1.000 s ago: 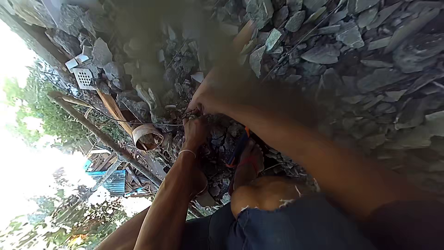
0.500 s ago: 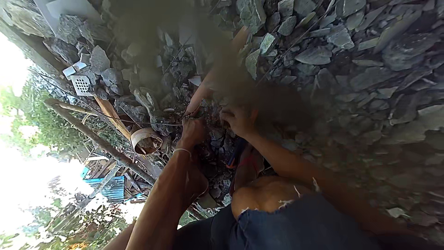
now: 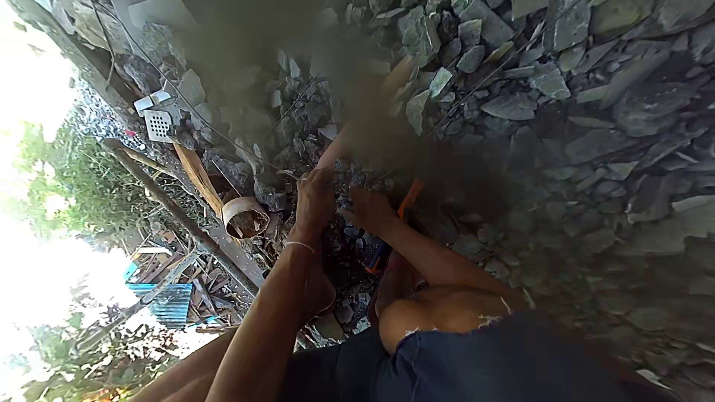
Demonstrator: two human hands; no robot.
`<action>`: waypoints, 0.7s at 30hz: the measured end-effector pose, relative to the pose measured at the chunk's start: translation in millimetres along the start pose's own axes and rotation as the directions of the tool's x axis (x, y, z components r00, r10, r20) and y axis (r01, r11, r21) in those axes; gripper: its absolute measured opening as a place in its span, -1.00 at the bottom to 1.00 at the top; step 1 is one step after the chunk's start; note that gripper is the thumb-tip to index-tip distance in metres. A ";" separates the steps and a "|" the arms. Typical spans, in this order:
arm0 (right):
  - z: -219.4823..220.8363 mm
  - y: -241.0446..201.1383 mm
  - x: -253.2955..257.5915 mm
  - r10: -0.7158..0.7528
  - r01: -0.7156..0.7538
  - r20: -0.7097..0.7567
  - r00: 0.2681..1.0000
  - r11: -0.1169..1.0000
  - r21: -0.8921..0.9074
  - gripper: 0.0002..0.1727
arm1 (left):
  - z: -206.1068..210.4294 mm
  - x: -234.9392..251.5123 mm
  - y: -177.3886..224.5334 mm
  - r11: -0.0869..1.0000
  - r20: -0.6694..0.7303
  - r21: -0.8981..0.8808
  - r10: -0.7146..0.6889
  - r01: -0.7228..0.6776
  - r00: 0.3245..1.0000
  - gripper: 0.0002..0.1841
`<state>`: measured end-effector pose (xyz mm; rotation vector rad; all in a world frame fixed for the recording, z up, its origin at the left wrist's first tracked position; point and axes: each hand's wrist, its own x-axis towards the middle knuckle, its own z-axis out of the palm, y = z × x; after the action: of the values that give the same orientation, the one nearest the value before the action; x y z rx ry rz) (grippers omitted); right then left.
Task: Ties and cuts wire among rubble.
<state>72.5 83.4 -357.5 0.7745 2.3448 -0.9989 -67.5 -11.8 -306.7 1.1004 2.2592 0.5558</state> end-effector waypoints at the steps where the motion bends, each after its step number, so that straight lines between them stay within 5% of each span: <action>1: 4.7 3.4 0.2 -0.048 0.047 -0.063 0.997 0.999 -0.022 -0.44 | 2.1 -7.1 3.1 0.996 -0.071 -0.048 -0.076 0.073 0.995 -0.65; 4: 12.6 13.8 -1.9 -0.090 0.089 -0.177 0.980 0.996 -0.012 -0.54 | 11.3 -28.9 9.6 0.899 -0.050 -0.201 -0.406 0.389 0.913 -0.70; 7: 3.0 18.3 -0.2 0.098 -0.087 -0.065 0.993 0.983 0.163 -0.45 | 22.2 -26.8 10.7 0.755 0.149 -0.236 -0.594 0.612 0.790 -0.66; 14: 9.8 36.8 4.5 0.424 -0.462 0.212 0.881 0.672 0.578 -0.58 | 34.6 -31.4 16.7 0.725 0.224 -0.206 -0.619 0.657 0.753 -0.64; 21: -7.9 28.2 10.3 0.423 -0.481 0.229 0.877 0.753 0.450 -0.63 | 52.9 -40.6 11.0 0.697 0.208 -0.198 -0.657 0.689 0.724 -0.70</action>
<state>81.9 108.8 -372.6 1.3661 1.6701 -1.3836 -6.7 -31.9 -328.2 0.1100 2.1882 0.4324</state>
